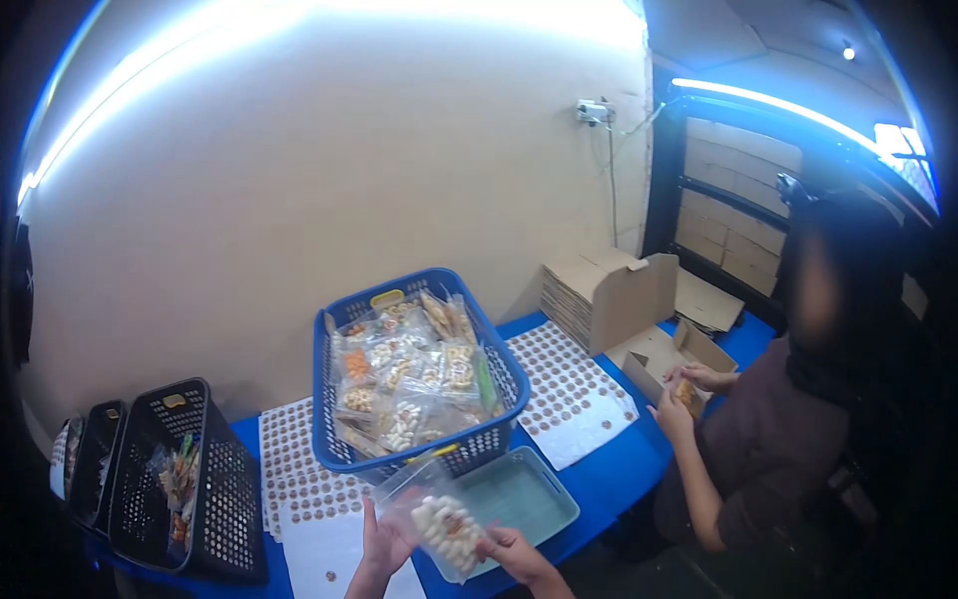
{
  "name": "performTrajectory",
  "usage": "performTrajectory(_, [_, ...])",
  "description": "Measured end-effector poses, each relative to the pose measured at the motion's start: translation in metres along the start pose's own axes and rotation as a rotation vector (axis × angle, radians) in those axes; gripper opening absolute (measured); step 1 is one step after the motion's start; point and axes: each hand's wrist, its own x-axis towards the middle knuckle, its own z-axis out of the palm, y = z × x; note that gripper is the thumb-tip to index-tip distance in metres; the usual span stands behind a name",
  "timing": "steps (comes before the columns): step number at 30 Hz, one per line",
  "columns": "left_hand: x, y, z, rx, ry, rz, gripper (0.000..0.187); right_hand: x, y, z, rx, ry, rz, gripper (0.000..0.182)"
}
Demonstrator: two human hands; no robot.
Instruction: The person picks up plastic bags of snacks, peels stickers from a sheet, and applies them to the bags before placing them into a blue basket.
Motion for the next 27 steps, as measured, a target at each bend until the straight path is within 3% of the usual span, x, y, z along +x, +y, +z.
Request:
performTrajectory(2, [-0.005,-0.010,0.010,0.132,-0.123,-0.061,0.087,-0.015,-0.022,-0.003,-0.007,0.068,-0.064,0.025])
performTrajectory(4, [-0.002,-0.037,-0.003,0.396,-0.160,-0.137,0.080,-0.025,-0.027,-0.006,-0.126,0.154,-0.080,0.026])
performTrajectory(5, [0.003,-0.066,-0.019,0.297,-0.154,-0.005,0.058,-0.028,-0.024,-0.005,-0.237,0.209,-0.058,0.027])
performTrajectory(8, [0.009,-0.073,0.004,0.700,-0.008,0.000,0.034,-0.038,-0.006,-0.010,-0.353,0.283,-0.046,0.031])
performTrajectory(9, [0.003,-0.055,0.042,0.799,0.057,0.060,0.017,-0.041,-0.003,-0.007,-0.340,0.294,-0.075,0.032])
performTrajectory(11, [0.006,-0.059,0.046,0.769,-0.031,0.020,0.017,-0.051,-0.005,-0.004,-0.366,0.289,-0.174,0.033])
performTrajectory(13, [0.008,-0.060,0.052,0.839,-0.155,0.007,0.019,-0.061,-0.009,-0.003,-0.419,0.314,-0.087,0.033])
performTrajectory(15, [0.017,-0.061,0.047,1.136,-0.251,-0.270,0.035,-0.069,-0.010,-0.005,-0.602,0.373,-0.036,0.030])
performTrajectory(16, [0.019,-0.062,0.045,1.279,-0.295,-0.412,0.044,-0.072,-0.009,-0.006,-0.538,0.406,-0.079,0.027])
performTrajectory(17, [0.013,-0.069,0.049,0.999,-0.294,-0.129,0.036,-0.075,-0.007,-0.006,-0.473,0.435,-0.122,0.025])
performTrajectory(20, [0.015,-0.088,0.053,0.882,-0.370,0.050,0.034,-0.083,0.006,-0.020,-0.343,0.522,-0.200,0.021])
performTrajectory(21, [0.017,-0.095,0.049,0.767,-0.440,-0.061,0.034,-0.084,0.004,-0.019,-0.309,0.550,-0.213,0.022])
performTrajectory(24, [0.011,-0.104,0.039,0.748,-0.393,-0.297,0.034,-0.080,-0.002,-0.010,-0.158,0.579,-0.243,0.024])
performTrajectory(25, [0.003,-0.085,0.062,0.596,-0.361,-0.299,0.031,-0.079,0.000,-0.008,-0.108,0.574,-0.231,0.024])
performTrajectory(27, [0.007,-0.084,0.047,0.733,-0.408,-0.245,0.033,-0.077,0.006,-0.009,-0.074,0.534,-0.198,0.025])
